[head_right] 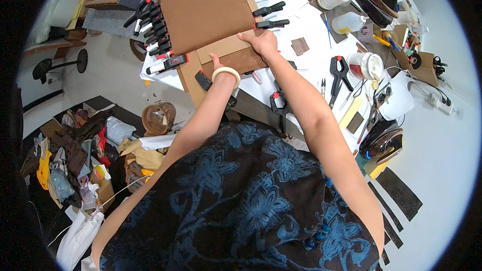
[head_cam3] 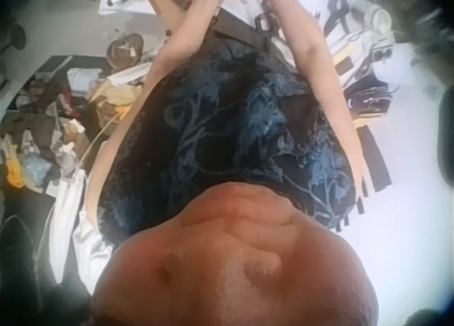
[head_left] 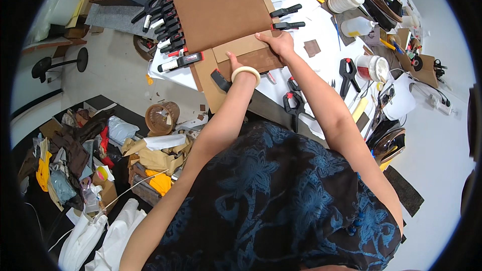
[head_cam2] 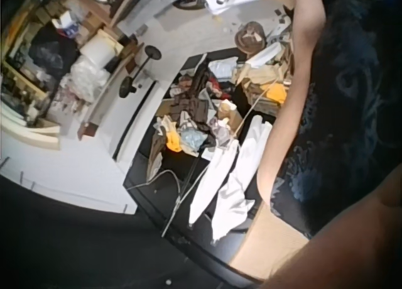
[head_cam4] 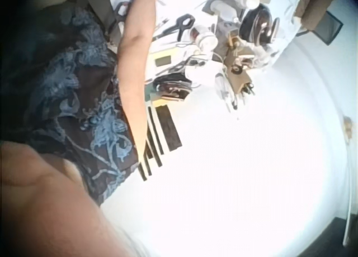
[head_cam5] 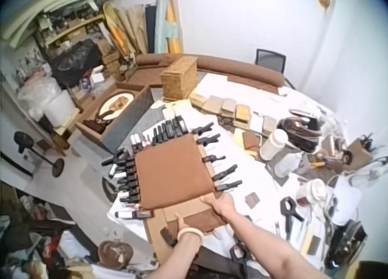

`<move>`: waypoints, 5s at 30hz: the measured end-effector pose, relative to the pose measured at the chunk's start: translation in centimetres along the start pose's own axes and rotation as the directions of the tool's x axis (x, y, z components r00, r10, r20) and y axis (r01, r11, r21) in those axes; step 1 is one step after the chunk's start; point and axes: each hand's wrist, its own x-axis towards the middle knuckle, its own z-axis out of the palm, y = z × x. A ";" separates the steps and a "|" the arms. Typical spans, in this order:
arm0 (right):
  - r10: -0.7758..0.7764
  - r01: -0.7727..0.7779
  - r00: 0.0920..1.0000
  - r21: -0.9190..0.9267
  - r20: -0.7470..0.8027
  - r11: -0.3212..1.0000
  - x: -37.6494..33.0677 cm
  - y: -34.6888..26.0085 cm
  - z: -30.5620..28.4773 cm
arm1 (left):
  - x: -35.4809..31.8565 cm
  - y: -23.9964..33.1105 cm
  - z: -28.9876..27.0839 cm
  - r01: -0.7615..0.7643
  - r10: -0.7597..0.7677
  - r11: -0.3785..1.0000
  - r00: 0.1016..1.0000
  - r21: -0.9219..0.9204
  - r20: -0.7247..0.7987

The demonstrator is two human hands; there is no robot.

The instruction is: The person assembles a craft project by attaching numerous clamps to the edges of a large brown board. They repeatedly bend down to retrieve clamps from the floor and place them onto the board, securing smaller pieces of material to the main surface.

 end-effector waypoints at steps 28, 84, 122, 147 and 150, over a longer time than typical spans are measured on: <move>-0.352 0.289 0.911 -0.273 -0.216 0.917 -2.2 2.3 2.0 | 4.2 -0.6 -1.7 0.014 0.000 0.996 0.989 0.091 -0.151; -0.261 0.249 0.941 -0.079 -0.216 0.965 0.1 2.3 2.8 | 4.0 -0.4 -0.9 0.006 -0.008 1.000 0.997 0.027 0.071; 0.075 -0.087 0.978 -0.053 -0.193 0.995 0.5 3.3 2.5 | 3.4 -0.7 0.1 -0.087 0.087 0.996 0.995 -0.006 0.046; -0.043 0.052 0.991 0.072 -0.125 0.996 1.7 5.2 1.9 | 3.0 -0.3 -0.1 -0.014 0.014 0.995 1.000 0.095 -0.007; -0.091 0.105 0.975 0.058 -0.201 0.993 1.3 5.1 2.1 | 2.9 -0.1 -0.2 -0.021 0.019 0.992 1.000 0.123 0.021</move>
